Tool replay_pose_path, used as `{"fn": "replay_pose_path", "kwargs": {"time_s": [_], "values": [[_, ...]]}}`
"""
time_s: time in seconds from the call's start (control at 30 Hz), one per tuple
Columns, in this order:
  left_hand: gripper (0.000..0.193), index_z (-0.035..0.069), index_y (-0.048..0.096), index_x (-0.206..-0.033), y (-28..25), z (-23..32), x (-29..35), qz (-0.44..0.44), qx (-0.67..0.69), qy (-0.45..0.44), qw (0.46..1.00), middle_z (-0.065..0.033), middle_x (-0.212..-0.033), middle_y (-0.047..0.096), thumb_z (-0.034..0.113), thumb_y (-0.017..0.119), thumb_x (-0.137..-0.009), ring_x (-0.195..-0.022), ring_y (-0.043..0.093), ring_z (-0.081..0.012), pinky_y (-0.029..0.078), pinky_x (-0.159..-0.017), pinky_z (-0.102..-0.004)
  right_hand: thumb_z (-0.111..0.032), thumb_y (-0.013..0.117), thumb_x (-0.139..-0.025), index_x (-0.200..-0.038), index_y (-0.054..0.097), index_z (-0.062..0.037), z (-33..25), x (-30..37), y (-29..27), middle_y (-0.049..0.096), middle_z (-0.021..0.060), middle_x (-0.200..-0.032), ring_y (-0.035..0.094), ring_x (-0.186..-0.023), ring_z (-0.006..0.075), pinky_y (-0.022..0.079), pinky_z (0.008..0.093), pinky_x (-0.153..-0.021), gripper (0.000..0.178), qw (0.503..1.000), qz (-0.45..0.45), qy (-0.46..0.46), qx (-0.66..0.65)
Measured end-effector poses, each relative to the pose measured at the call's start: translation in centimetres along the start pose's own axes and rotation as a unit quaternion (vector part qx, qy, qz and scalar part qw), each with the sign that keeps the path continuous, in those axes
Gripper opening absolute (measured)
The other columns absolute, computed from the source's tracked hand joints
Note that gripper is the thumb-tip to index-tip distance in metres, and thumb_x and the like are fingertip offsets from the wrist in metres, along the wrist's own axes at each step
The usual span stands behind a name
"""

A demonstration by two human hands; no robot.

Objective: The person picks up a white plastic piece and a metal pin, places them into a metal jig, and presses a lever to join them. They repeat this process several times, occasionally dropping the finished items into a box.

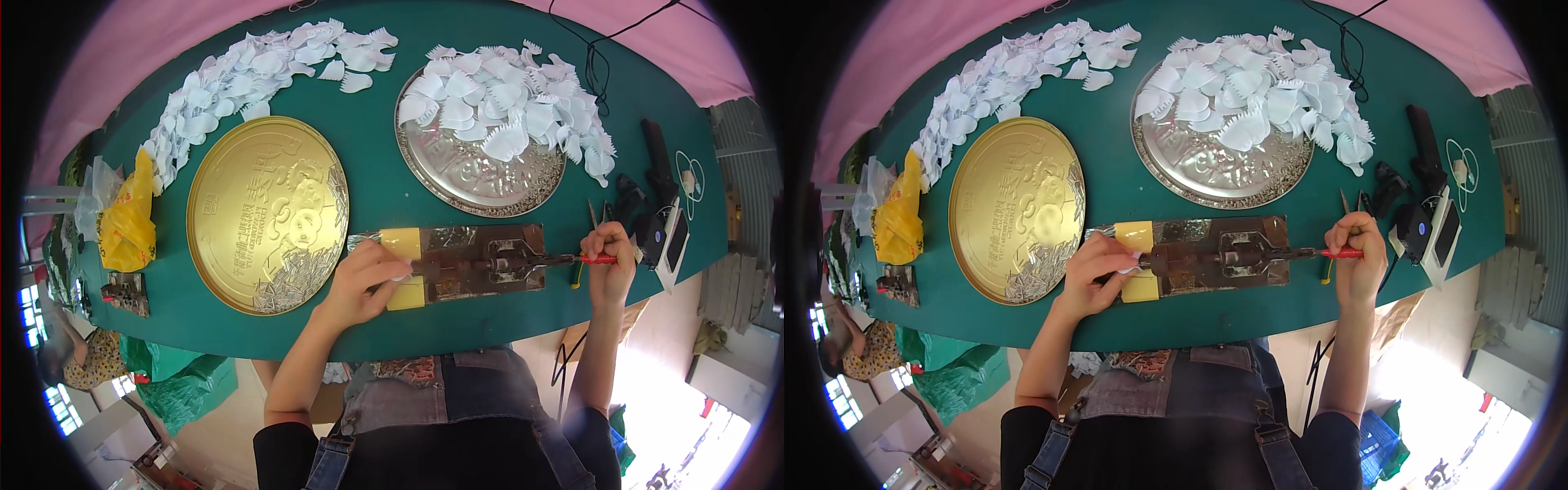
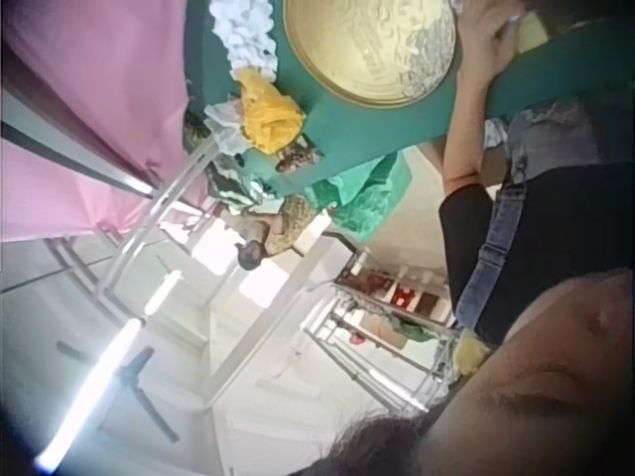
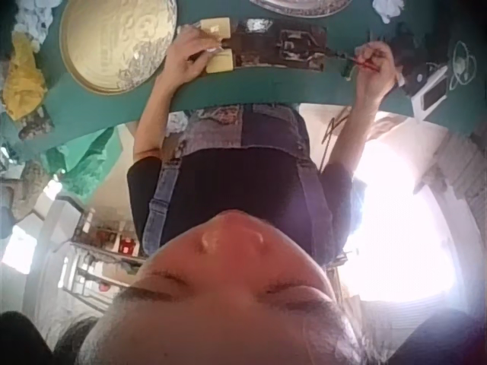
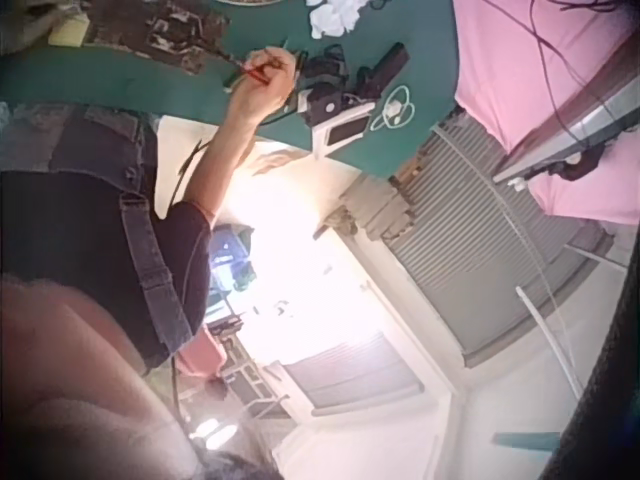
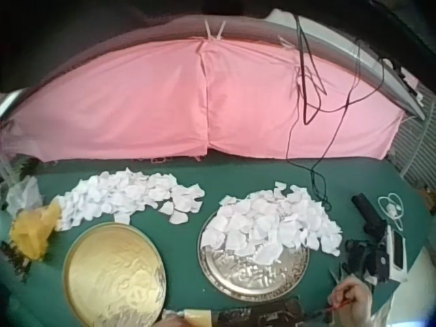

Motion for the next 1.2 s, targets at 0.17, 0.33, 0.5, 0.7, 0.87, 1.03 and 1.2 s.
{"fn": "replay_pose_path", "kwargs": {"time_s": [0.17, 0.33, 0.5, 0.7, 0.87, 1.03, 1.2], "values": [[0.027, 0.007, 0.071, -0.097, 0.3, 0.1, 0.5, 0.007, -0.034, 0.043, 0.998, -0.0083, -0.086, 0.062, -0.007, 0.074, -0.074, -0.078, 0.061, -0.0258, 0.050, -0.066, -0.0351, -0.002, 0.038, -0.083, -0.095, 0.058, 0.0034, 0.5, -0.1, -0.2, 0.050, 0.0087, -0.075, 0.046, -0.069, 0.0179, 0.037, 0.0332, -0.071, 0.024, 0.999, -0.015, 0.010, -0.037], [0.025, 0.006, 0.069, -0.095, 0.2, 0.9, 0.2, -0.037, -0.098, 0.051, 0.993, -0.0089, -0.092, 0.059, -0.004, 0.073, -0.072, -0.081, 0.060, -0.0274, 0.051, -0.066, -0.0367, 0.000, 0.037, -0.084, -0.094, 0.059, 0.0041, -0.7, 0.7, 0.9, 0.053, 0.0090, -0.076, 0.048, -0.068, 0.0166, 0.039, 0.0319, -0.071, 0.025, 0.999, -0.011, -0.029, 0.021], [0.023, 0.006, 0.065, -0.093, 0.3, 1.6, -0.8, -0.121, -0.138, 0.050, 0.982, -0.0089, -0.090, 0.054, -0.003, 0.070, -0.072, -0.080, 0.056, -0.0283, 0.050, -0.066, -0.0386, 0.003, 0.036, -0.085, -0.093, 0.061, 0.0046, -2.2, 1.2, 2.7, 0.056, 0.0094, -0.078, 0.050, -0.068, 0.0154, 0.042, 0.0284, -0.068, 0.027, 0.988, -0.036, -0.072, 0.128], [0.025, 0.005, 0.065, -0.099, 0.4, 0.8, -0.1, -0.082, -0.088, 0.047, 0.992, -0.0099, -0.090, 0.056, -0.003, 0.070, -0.076, -0.078, 0.055, -0.0286, 0.048, -0.068, -0.0380, 0.004, 0.036, -0.084, -0.093, 0.062, 0.0041, -1.9, 0.5, 2.4, 0.056, 0.0092, -0.078, 0.051, -0.069, 0.0153, 0.042, 0.0277, -0.068, 0.027, 0.989, -0.058, -0.067, 0.115], [0.055, 0.005, 0.055, -0.131, 0.4, 0.6, -0.2, -0.052, -0.048, -0.029, 0.997, -0.0103, -0.090, 0.061, -0.002, 0.071, -0.079, -0.077, 0.055, -0.0296, 0.048, -0.069, -0.0382, 0.005, 0.036, -0.082, -0.089, 0.060, 0.0034, -1.0, 0.2, 1.1, 0.054, 0.0102, -0.076, 0.049, -0.068, 0.0173, 0.040, 0.0281, -0.068, 0.025, 0.998, -0.010, -0.033, 0.054], [0.081, 0.005, 0.035, -0.153, 0.6, -0.1, 0.1, -0.068, -0.028, -0.057, 0.996, -0.0110, -0.091, 0.063, 0.000, 0.073, -0.081, -0.080, 0.058, -0.0305, 0.050, -0.073, -0.0387, 0.007, 0.041, -0.078, -0.080, 0.053, 0.0005, -2.9, 1.7, 8.1, 0.054, 0.0111, -0.074, 0.048, -0.067, 0.0156, 0.038, 0.0278, -0.062, 0.013, 0.970, -0.052, -0.224, 0.084], [0.083, 0.006, 0.032, -0.154, 0.5, -0.3, 0.1, -0.074, -0.006, -0.097, 0.993, -0.0116, -0.091, 0.064, 0.000, 0.072, -0.082, -0.086, 0.061, -0.0313, 0.051, -0.079, -0.0390, 0.014, 0.042, -0.073, -0.073, 0.060, -0.0005, -3.4, 2.3, 11.1, 0.057, 0.0066, -0.067, 0.051, -0.064, 0.0148, 0.039, 0.0273, -0.062, 0.022, 0.910, -0.103, -0.260, 0.307]]}}
Point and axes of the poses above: each hand's wrist, its own x-axis away from the middle knuckle, its own y-axis out of the palm, z = x × y, the point moved 6 cm from there along -x, towards the middle knuckle
